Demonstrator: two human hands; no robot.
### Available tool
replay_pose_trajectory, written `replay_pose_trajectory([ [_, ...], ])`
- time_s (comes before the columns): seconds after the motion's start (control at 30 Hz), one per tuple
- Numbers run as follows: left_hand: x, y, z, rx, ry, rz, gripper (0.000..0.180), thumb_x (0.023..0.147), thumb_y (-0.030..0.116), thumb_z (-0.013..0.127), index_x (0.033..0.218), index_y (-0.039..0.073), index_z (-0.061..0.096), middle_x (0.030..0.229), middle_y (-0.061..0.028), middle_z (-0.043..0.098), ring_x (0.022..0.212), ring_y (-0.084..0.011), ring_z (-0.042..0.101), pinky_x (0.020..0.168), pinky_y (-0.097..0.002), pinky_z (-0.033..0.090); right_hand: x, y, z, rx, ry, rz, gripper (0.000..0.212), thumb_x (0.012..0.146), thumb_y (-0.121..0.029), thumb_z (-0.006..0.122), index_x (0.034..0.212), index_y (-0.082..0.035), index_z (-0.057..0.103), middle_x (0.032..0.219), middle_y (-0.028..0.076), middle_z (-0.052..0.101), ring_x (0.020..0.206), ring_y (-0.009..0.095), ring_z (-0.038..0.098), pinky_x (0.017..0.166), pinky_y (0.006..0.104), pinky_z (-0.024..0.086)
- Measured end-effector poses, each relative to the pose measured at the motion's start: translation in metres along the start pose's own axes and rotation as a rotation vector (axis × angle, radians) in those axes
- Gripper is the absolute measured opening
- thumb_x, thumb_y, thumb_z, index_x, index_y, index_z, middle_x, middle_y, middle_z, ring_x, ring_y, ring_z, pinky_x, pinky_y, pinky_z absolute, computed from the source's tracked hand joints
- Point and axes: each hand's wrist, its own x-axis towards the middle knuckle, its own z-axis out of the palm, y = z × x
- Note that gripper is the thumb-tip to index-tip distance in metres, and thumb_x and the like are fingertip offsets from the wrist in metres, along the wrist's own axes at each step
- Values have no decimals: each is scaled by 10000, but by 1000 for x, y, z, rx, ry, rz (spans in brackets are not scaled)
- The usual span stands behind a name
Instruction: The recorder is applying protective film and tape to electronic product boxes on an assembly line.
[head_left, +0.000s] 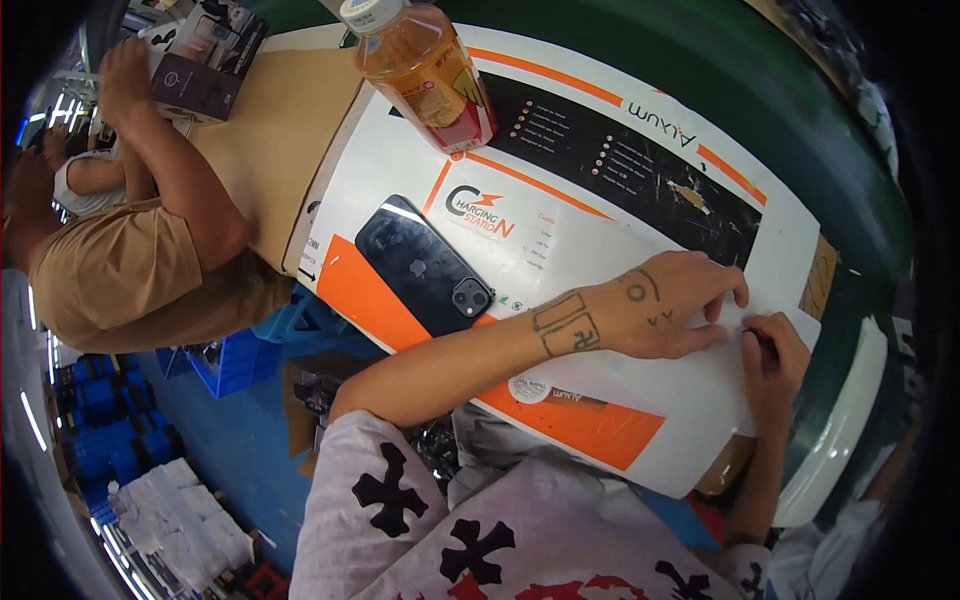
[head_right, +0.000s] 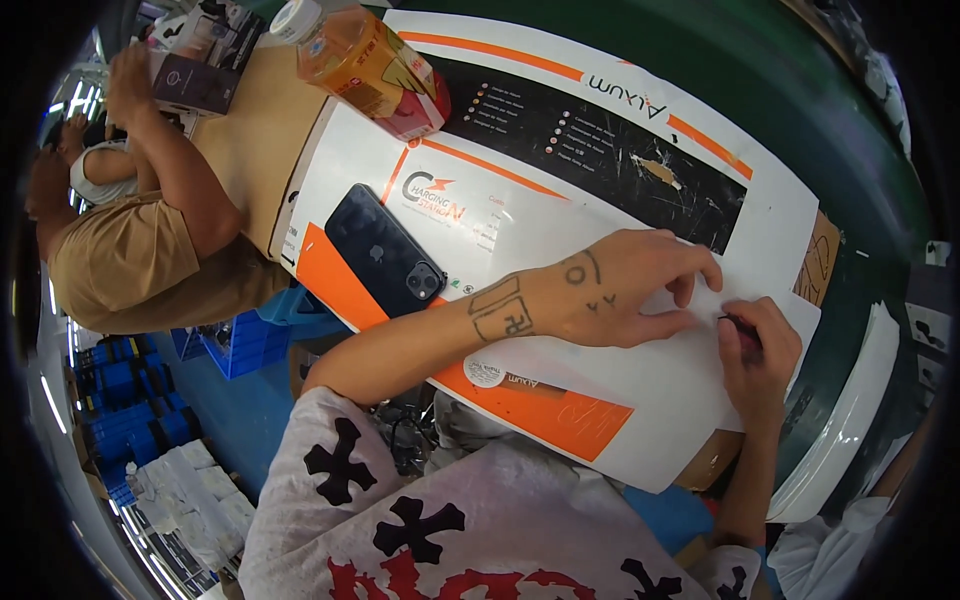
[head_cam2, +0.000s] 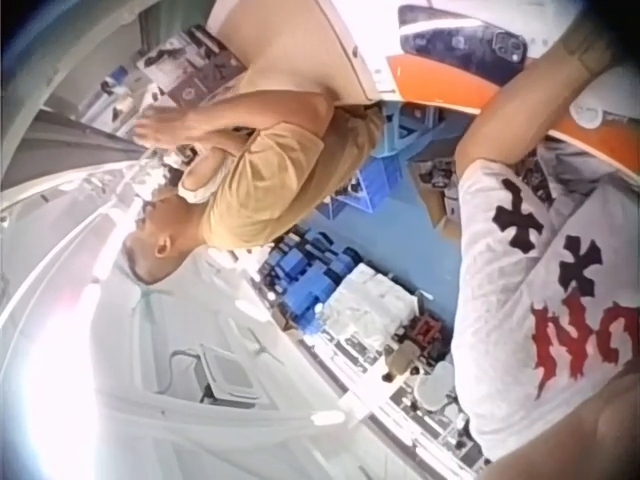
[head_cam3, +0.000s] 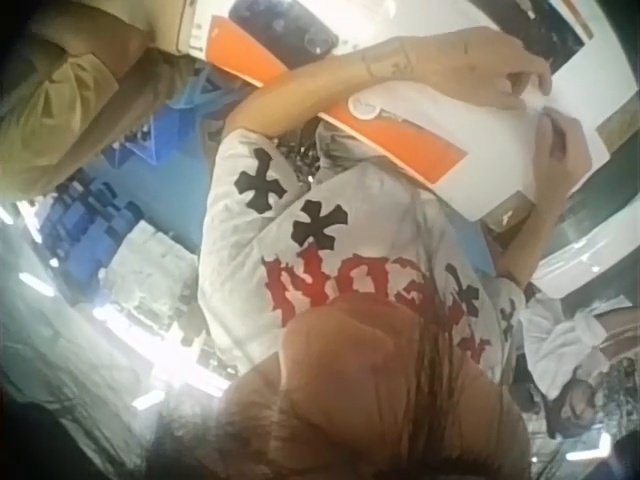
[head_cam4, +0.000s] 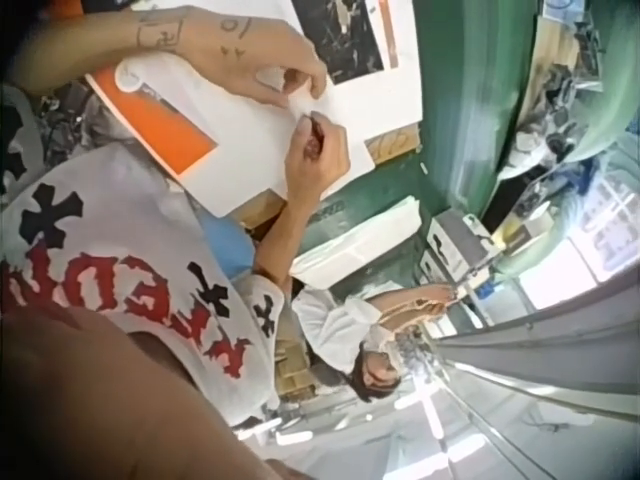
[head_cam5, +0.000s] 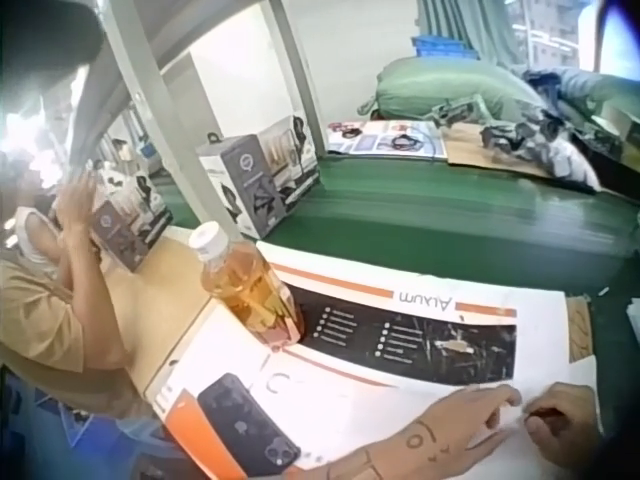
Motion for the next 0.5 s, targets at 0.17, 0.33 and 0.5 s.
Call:
replay_pose_trajectory([
  [0.17,15,0,-15,67,-211,-13,261,920,151,754,1155,108,650,801,-26,688,718,-214,656,668,-307,520,1,-2,2,11,-10,24,90,888,-52,725,963,-6,701,837,93,660,670,200,518,620,294,428],
  [0.33,21,-7,-5,150,-200,-9,270,937,171,740,1182,114,643,810,-16,693,716,-213,667,670,-311,529,2,0,0,-9,5,14,80,890,-51,718,956,-8,704,836,91,660,670,195,516,620,289,428],
  [0.5,21,-11,2,201,-98,65,286,948,187,737,1204,114,632,797,-7,693,695,-200,667,658,-304,527,4,-3,1,31,-4,78,77,891,-55,715,955,-13,706,834,85,658,667,188,512,620,282,427],
])
